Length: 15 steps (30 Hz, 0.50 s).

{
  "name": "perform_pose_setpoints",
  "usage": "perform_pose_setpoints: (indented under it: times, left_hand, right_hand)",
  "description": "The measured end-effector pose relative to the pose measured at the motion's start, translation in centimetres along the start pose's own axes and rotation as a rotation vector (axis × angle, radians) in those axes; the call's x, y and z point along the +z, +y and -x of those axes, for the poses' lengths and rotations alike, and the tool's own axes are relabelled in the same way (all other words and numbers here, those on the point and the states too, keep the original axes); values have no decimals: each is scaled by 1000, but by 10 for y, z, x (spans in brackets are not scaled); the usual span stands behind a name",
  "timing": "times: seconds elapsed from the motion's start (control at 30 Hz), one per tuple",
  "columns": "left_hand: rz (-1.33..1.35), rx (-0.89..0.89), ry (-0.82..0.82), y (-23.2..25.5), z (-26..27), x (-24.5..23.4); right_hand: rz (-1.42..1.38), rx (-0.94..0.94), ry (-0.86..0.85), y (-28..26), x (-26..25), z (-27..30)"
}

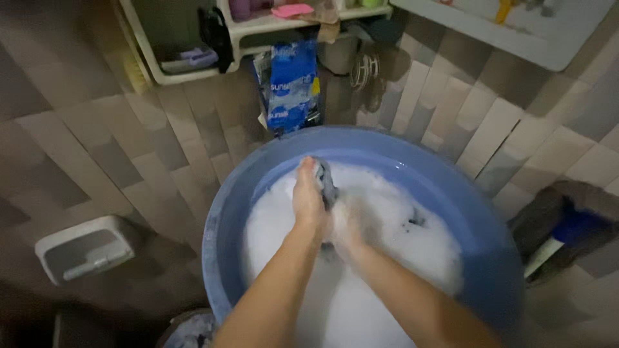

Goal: The person hand washes multiple pieces of clothing in a blue basin filled with soapy water. They repeatedly submerge, agitate, and wring out each item, including a light-colored cloth, a white garment, and a dark piece, then place them into a metal colander beside the basin.

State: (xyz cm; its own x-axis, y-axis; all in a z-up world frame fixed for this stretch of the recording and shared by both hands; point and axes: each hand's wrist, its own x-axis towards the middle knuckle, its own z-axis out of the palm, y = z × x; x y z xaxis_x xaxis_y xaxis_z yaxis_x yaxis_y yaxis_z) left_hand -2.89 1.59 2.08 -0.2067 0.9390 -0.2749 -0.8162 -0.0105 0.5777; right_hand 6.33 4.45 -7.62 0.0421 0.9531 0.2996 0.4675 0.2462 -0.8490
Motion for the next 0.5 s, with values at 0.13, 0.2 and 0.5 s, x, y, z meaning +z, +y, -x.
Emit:
perform_pose_setpoints:
  times: [0.13,0.2,0.5]
  left_hand:
    - [-145,0,-84,-18,-3,-9]
    - [-201,-47,-47,-23,-11,-9]
    - [342,-1,-252,46,1,-8]
  right_hand:
    - [251,-341,179,-59,-28,-8]
    - [447,-849,272,-76,-43,15]
    - [594,17,-351,-69,-105,-16]
